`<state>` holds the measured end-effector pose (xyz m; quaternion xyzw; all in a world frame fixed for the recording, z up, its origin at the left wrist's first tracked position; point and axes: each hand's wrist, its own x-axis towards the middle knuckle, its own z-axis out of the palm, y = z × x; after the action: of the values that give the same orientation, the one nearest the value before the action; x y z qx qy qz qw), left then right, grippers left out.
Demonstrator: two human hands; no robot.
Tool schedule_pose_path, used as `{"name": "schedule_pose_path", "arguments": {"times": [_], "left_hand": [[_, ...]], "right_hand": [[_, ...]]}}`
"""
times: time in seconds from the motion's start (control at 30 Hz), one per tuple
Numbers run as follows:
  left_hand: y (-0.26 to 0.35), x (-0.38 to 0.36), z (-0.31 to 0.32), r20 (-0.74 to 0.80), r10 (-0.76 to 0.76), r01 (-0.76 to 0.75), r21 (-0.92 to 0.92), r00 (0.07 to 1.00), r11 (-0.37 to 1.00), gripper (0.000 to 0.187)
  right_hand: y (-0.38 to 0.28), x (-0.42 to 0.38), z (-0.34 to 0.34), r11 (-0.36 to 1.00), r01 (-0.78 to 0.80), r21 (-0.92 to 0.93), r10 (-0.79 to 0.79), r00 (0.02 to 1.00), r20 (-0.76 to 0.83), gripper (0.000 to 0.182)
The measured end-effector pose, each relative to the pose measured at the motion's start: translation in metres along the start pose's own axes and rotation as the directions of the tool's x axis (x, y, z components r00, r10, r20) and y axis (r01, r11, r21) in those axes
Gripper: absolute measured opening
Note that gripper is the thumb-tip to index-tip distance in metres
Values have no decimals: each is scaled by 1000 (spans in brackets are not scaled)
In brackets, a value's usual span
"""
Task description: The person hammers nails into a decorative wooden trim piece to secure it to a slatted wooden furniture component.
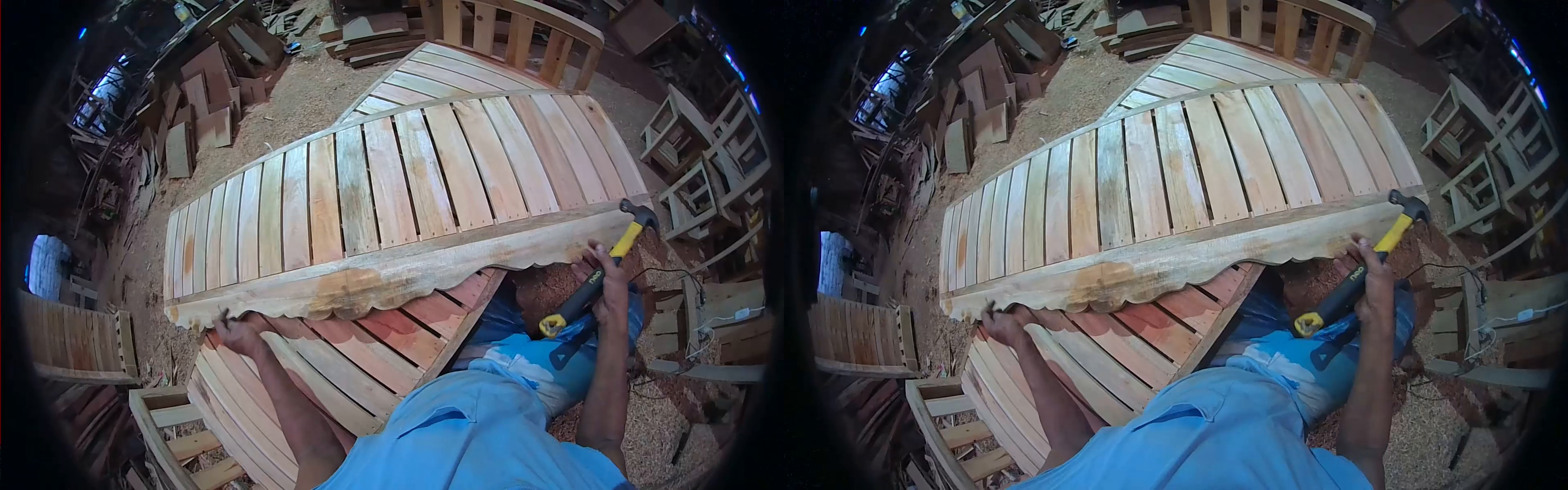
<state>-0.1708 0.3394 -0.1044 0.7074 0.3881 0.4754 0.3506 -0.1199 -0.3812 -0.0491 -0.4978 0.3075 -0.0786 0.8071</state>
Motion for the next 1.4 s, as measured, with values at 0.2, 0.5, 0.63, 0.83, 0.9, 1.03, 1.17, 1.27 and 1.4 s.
{"name": "schedule_pose_path", "arguments": {"times": [0.2,0.5,0.63,0.83,0.9,1.03,1.17,1.27,1.4], "left_hand": [[-51,-40,-8,201,-403,421,-54,893,905,27],[26,-61,24,694,-518,854,-295,500,429,50],[5,-32,21,581,-616,819,-170,532,548,43],[71,-59,13,462,-652,710,66,601,701,24],[88,-64,6,437,-670,701,118,600,704,22],[109,-73,-14,376,-699,690,186,608,700,28],[94,-96,-20,604,-492,552,101,627,827,41],[144,-142,-2,707,-515,826,-177,485,535,40],[123,-177,20,722,-529,841,-134,446,525,32]], "right_hand": [[13,54,-63,997,65,49,-68,996,54,51],[40,62,-45,971,81,225,-75,997,-37,57],[46,59,-43,945,112,307,-113,993,-14,50],[39,31,-51,908,127,398,-106,992,-74,39],[30,23,-56,916,83,393,-61,996,-67,38],[-18,2,-70,907,152,393,-72,975,-211,35],[-49,29,-89,935,198,295,-80,926,-368,37],[-69,56,-112,950,194,246,-110,943,-315,41],[-82,122,-166,928,256,270,-178,942,-283,43]]}}
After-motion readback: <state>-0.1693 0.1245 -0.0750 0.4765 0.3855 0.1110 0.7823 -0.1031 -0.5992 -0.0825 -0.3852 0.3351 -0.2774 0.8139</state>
